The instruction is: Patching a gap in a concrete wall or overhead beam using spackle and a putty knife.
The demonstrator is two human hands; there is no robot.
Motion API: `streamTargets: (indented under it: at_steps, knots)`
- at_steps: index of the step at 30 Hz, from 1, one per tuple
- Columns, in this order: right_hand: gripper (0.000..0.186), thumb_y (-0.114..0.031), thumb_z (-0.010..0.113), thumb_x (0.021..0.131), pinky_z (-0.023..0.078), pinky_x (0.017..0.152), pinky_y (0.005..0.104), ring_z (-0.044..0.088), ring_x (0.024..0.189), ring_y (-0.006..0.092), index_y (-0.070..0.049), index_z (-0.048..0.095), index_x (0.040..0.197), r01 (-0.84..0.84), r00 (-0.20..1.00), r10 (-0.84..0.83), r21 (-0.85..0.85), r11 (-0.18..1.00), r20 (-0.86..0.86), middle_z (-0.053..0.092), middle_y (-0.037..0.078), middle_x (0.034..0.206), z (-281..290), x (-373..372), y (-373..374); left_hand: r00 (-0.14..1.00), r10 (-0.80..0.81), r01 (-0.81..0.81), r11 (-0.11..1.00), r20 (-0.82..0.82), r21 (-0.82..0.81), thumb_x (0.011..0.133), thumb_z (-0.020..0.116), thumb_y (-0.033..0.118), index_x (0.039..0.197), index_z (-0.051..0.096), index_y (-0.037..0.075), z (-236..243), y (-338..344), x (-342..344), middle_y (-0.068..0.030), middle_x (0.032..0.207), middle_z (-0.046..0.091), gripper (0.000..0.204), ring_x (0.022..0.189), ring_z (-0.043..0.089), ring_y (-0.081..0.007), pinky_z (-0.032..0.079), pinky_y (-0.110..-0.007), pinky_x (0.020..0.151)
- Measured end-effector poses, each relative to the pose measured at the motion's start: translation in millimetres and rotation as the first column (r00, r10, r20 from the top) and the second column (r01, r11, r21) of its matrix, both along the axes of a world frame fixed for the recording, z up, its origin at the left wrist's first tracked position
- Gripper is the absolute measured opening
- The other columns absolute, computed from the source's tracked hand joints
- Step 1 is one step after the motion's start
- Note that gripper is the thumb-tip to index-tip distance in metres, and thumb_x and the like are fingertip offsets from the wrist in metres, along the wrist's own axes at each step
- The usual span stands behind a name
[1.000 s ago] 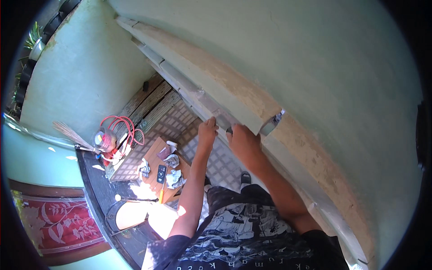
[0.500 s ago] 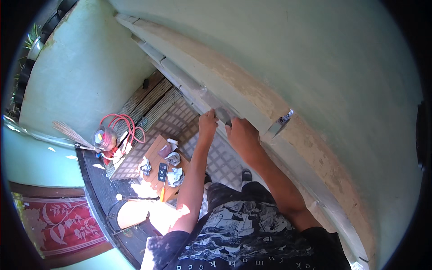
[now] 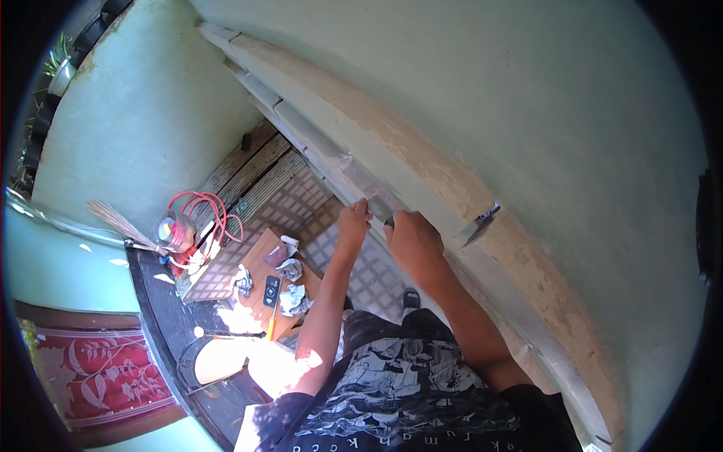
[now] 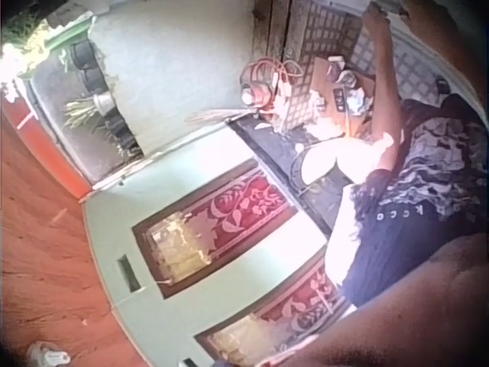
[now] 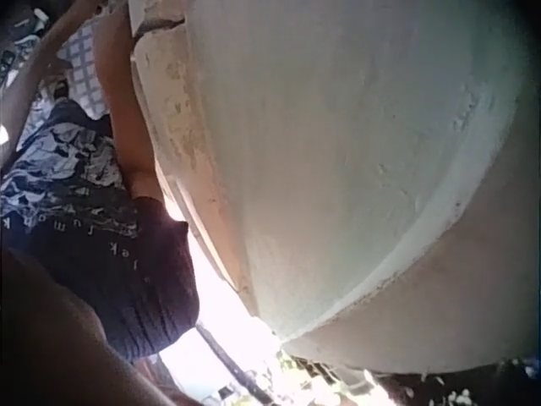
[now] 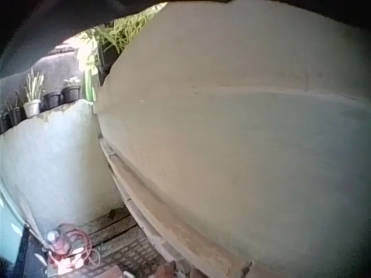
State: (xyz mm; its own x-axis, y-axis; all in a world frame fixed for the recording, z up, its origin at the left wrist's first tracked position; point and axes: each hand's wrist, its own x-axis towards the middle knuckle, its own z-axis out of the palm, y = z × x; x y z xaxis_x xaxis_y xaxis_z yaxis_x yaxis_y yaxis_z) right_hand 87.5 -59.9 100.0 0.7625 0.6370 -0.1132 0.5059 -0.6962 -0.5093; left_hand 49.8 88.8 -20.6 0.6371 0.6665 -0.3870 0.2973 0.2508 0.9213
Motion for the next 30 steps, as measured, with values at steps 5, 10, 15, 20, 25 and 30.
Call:
streamTargets:
  at_steps: [5,10,15,20,25,30]
  knots:
    - [0.027,-0.025,0.063,0.084,0.052,0.074,0.0431,0.064,0.085,0.0376,0.001,0.063,0.091,-0.024,0.997,0.017,0.095,0.995,0.081,0.065,0.022,0.087,-4,3,-5,0.991,-0.054,0.070,0.988,0.120,-0.135,0.091,0.051,0.031,0.069,0.058,0.002,-1,13,0,-0.0018,0.059,0.053,0.037,0.050,0.047,-0.0103,0.038,-0.025,0.048]
    - [0.027,-0.025,0.063,0.084,0.052,0.074,0.0442,0.064,0.084,0.0386,0.001,0.063,0.092,-0.001,1.000,0.001,-0.034,0.999,0.007,0.065,0.022,0.087,-1,-3,-5,1.000,-0.019,0.019,1.000,0.014,0.023,0.091,0.050,0.031,0.067,0.057,0.003,8,-2,0,-0.0016,0.059,0.053,0.038,0.050,0.047,-0.0103,0.038,-0.025,0.048]
    - [0.027,-0.026,0.063,0.084,0.053,0.074,0.0437,0.064,0.082,0.0384,0.000,0.064,0.092,-0.023,1.000,0.023,0.007,1.000,0.000,0.065,0.021,0.086,2,-6,-10,0.995,-0.016,0.023,0.997,0.102,-0.071,0.091,0.050,0.031,0.065,0.057,0.003,-4,7,-5,-0.0023,0.058,0.053,0.039,0.050,0.047,-0.0106,0.038,-0.025,0.049]
    - [0.027,-0.026,0.062,0.084,0.053,0.074,0.0441,0.065,0.083,0.0374,0.000,0.064,0.092,-0.012,1.000,0.013,-0.038,0.999,0.019,0.065,0.022,0.086,0,-3,-5,0.999,-0.005,0.001,0.996,0.042,0.090,0.091,0.049,0.032,0.066,0.057,0.001,-6,-1,-1,-0.0037,0.060,0.055,0.040,0.050,0.048,-0.0109,0.039,-0.025,0.050]
    - [0.025,-0.026,0.061,0.085,0.053,0.074,0.0442,0.065,0.084,0.0367,-0.002,0.064,0.092,-0.029,1.000,0.029,-0.013,0.999,0.008,0.065,0.021,0.087,-6,-3,-8,0.998,0.004,-0.006,0.999,0.061,0.042,0.092,0.046,0.032,0.066,0.056,0.000,-4,-3,-4,-0.0058,0.059,0.055,0.042,0.049,0.050,-0.0132,0.039,-0.028,0.049]
    - [0.026,-0.026,0.061,0.085,0.053,0.074,0.0443,0.065,0.084,0.0369,-0.002,0.063,0.093,-0.033,0.999,0.034,-0.031,0.999,0.040,0.066,0.021,0.086,-5,0,1,1.000,0.007,-0.011,0.979,0.019,0.203,0.092,0.045,0.033,0.068,0.056,0.000,-3,-2,0,-0.0064,0.059,0.055,0.043,0.049,0.050,-0.0137,0.040,-0.029,0.049]
